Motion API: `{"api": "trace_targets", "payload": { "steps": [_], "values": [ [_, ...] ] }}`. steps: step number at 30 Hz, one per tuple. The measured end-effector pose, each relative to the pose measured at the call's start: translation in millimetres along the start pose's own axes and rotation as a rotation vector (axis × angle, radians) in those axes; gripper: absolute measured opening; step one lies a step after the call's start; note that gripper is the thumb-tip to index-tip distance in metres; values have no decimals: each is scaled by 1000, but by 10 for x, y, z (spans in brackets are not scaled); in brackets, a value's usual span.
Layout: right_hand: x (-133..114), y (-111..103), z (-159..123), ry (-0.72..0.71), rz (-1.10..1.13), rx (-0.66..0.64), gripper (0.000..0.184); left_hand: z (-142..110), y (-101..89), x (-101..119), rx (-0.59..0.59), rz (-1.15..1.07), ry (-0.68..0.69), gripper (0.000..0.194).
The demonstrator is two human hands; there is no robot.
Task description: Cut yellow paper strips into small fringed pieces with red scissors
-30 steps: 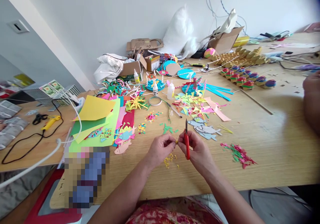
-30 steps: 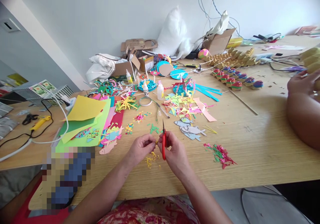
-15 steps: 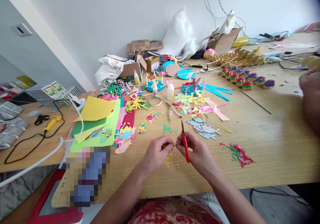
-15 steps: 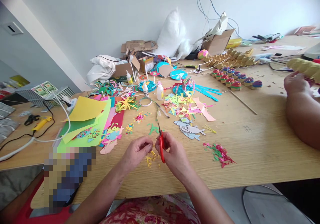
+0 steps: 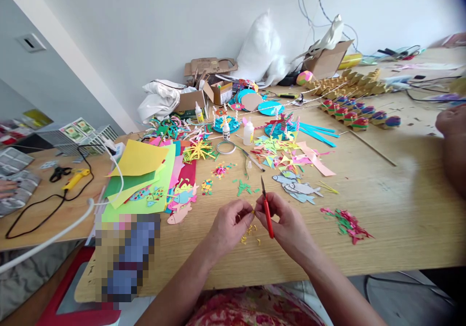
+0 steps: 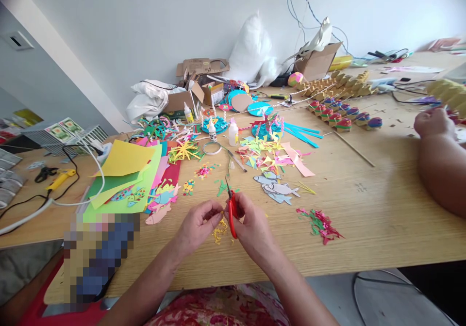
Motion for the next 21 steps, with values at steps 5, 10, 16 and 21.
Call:
{"api": "trace_targets", "payload": {
  "steps": [5, 10, 16, 21],
  "values": [
    [-94, -11, -68, -61, -79, 28, 8, -18, -82, -16, 68, -71, -20, 13],
    [-108, 76, -234, -162, -282, -12, 17, -74, -143, -97, 143, -395, -79, 14],
    [-34, 164, -299, -185, -468, -22, 15, -85, -208, 26, 190, -446, 12, 17],
    [-121, 178, -285, -207, -519, -19, 16, -90, -186, 83, 167, -401, 35, 18]
  ]
}}
Point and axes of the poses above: each hand's wrist, its own z-axis towards the middle knuckle, its own y-axis out of the palm, x = y × z, the point moved 10 cm from there along z, towards the middle knuckle, and after that the axes turned 7 degrees about y, right-handed, at the moved point
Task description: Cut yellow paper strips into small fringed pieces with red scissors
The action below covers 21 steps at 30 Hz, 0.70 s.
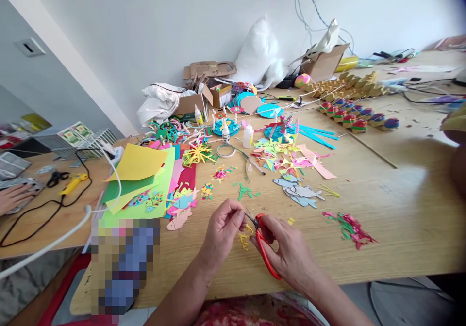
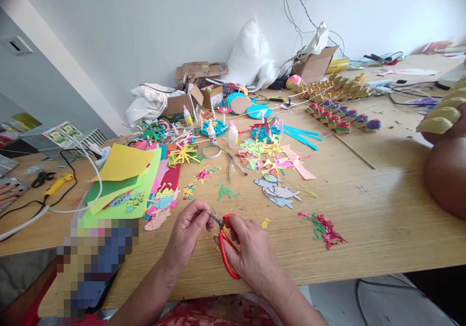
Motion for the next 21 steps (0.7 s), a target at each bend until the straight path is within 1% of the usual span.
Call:
{"api": "trace_targets", "payload": {
  "steps": [11, 17, 21],
  "values": [
    [-21, -46, 12, -27, -35, 68, 17, -24, 74, -32, -52, 43, -17, 16],
    [-15, -62, -20, -36, -62, 78, 18, -27, 68, -47, -74, 79, -60, 18],
    [-12, -43, -49, -41, -73, 55, 18, -22, 59, -55, -105, 85, -87, 15]
  ]
}}
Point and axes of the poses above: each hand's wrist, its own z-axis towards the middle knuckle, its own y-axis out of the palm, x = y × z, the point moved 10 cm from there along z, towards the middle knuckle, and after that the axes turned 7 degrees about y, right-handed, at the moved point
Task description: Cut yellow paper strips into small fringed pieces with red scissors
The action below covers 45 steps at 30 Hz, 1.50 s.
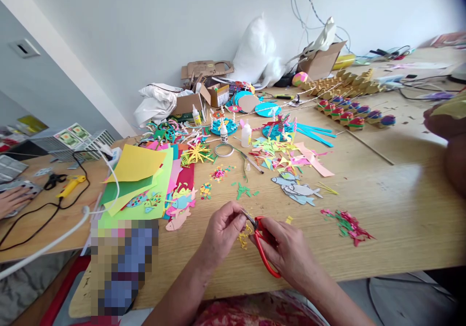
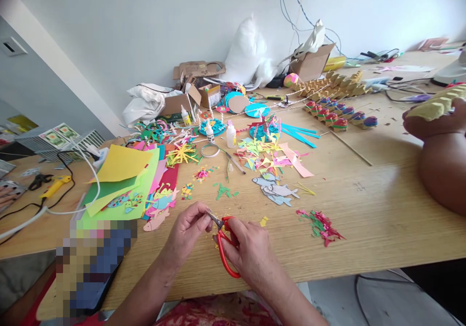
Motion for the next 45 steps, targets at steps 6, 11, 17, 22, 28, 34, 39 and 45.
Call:
{"api": "trace_targets", "payload": {
  "steps": [6, 11, 17, 22, 28, 34, 39, 45],
  "values": [
    [-36, 4, -9, -23, -11, -8, 18, -1, -14, 26, -44, -8, -19, 13],
    [-57, -20, -7, -29, 2, 3, 21, -20, -28, 27, -68, 0, -57, 15],
    [-87, -38, -15, -52, -17, 6, 22, -35, -51, 8, -78, -2, -72, 16],
    [-105, -42, -20, -68, -23, 0, 24, -45, -60, 14, -84, 2, -64, 17],
    [-111, -23, -22, -66, -44, -24, 27, -60, -77, -2, -72, -3, -68, 16],
    [-91, -1, -28, -50, -33, -39, 26, -67, -116, 1, -38, 10, -75, 17],
    [-78, 14, -25, -31, 1, -54, 26, -79, -129, -26, -18, -12, -73, 17],
    [-51, 75, -27, -19, 24, -58, 28, -94, -161, -31, 28, -41, -48, 15]
  ]
}}
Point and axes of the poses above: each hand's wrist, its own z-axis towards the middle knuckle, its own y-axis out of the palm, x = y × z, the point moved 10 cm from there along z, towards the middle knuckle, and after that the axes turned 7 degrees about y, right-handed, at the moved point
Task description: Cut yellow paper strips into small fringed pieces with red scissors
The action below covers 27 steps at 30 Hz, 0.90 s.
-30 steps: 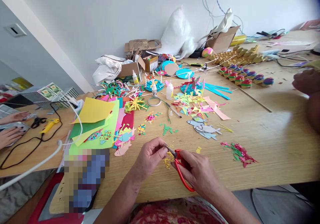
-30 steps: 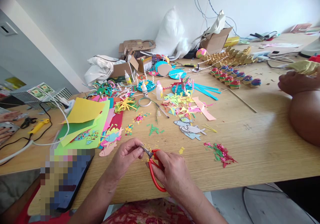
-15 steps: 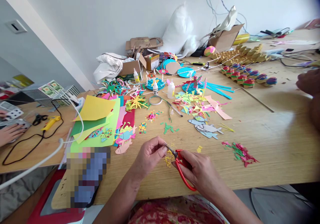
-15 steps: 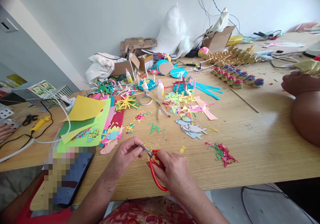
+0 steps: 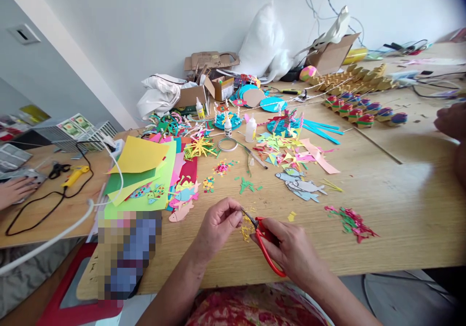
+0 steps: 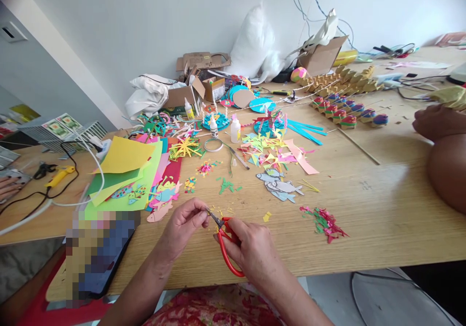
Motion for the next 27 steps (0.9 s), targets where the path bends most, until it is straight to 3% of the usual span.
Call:
{"api": "trace_targets", "payload": {
  "steps": [7, 16, 27],
  "values": [
    [23, 42, -1, 13, 19, -30, 30, -4, -37, 3, 5, 3, 1, 11],
    [22, 129, -5, 75, 104, -169, 23, -8, -20, 46, -7, 7, 20, 12],
    [64, 167, 0, 83, 101, -170, 26, -11, 8, 10, -19, 20, 9, 11]
  ]
}}
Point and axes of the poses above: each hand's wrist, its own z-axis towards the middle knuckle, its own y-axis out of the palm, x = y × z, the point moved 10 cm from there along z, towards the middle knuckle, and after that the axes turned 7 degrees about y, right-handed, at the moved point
